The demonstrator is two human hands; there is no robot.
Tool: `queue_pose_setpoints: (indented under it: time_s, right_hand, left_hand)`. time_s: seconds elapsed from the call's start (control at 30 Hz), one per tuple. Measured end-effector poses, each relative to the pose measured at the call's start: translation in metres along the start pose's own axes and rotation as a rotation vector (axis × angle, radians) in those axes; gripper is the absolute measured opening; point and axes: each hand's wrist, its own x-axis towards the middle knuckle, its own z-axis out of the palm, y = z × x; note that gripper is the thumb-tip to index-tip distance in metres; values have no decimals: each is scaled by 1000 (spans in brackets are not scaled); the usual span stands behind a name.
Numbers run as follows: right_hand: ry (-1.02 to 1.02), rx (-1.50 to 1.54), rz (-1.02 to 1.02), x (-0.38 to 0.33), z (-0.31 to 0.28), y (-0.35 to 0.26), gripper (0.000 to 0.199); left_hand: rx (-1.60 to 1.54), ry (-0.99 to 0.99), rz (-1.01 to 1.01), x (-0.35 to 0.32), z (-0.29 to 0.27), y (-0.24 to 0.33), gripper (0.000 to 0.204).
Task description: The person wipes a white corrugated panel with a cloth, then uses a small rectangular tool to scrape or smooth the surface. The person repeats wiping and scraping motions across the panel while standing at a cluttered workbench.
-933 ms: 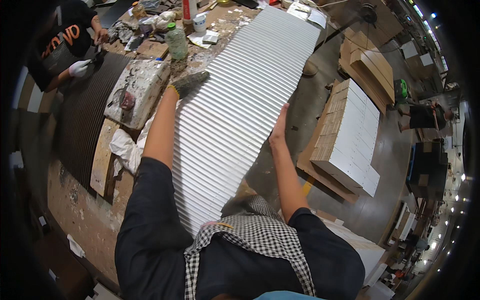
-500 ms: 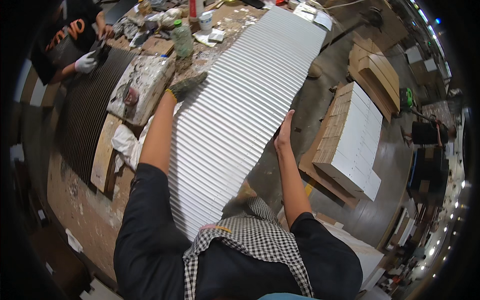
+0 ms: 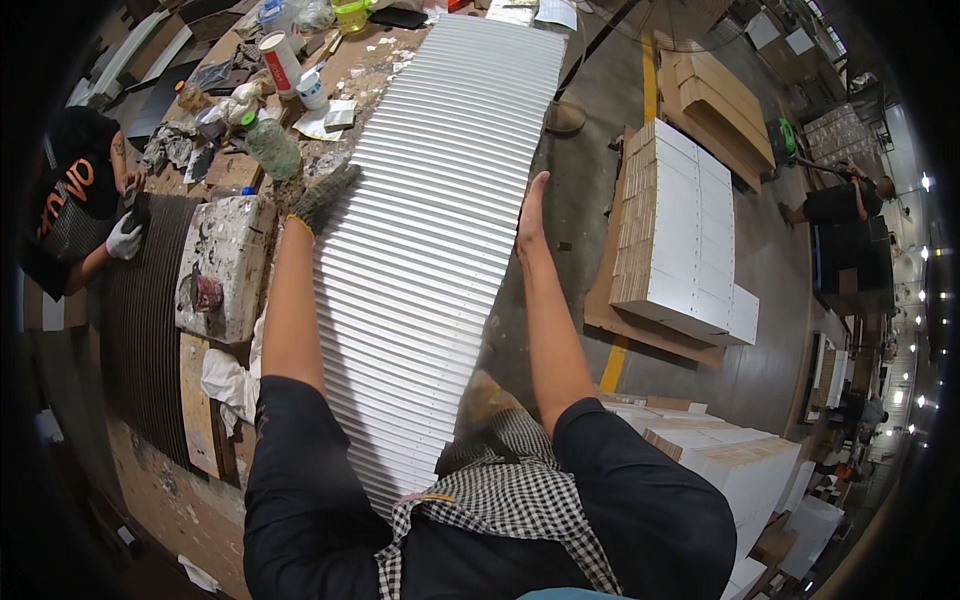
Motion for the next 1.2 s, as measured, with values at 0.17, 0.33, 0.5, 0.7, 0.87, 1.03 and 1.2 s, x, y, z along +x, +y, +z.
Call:
queue_pose_setpoints:
  time_s: [0.17, 0.33, 0.5, 0.7, 0.87, 1.03, 1.2]
  right_hand:
    - [-65, -24, 12, 2, -2, 5, 108]
    - [-172, 5, 5, 25, -7, 26, 105]
    - [134, -185, -51, 9, -61, 35, 91]
    - [95, -127, -105, -184, -67, 46, 60]
    - [-138, -190, 378, -323, -31, 87, 62]
    - [-459, -506, 476, -369, -21, 108, 73]
    - [-319, -234, 724, -413, -4, 113, 83]
  left_hand:
    - [-178, -145, 76, 27, -34, -36, 57]
    - [409, 66, 408, 11, -19, -18, 66]
    - [808, 387, 795, -91, 0, 14, 62]
    - [330, 133, 614, -287, -67, -74, 43]
    - [-94, 297, 385, -415, -127, -180, 41]
    - [-99, 131, 297, -444, -141, -250, 47]
    - [-93, -76, 349, -412, -142, -271, 53]
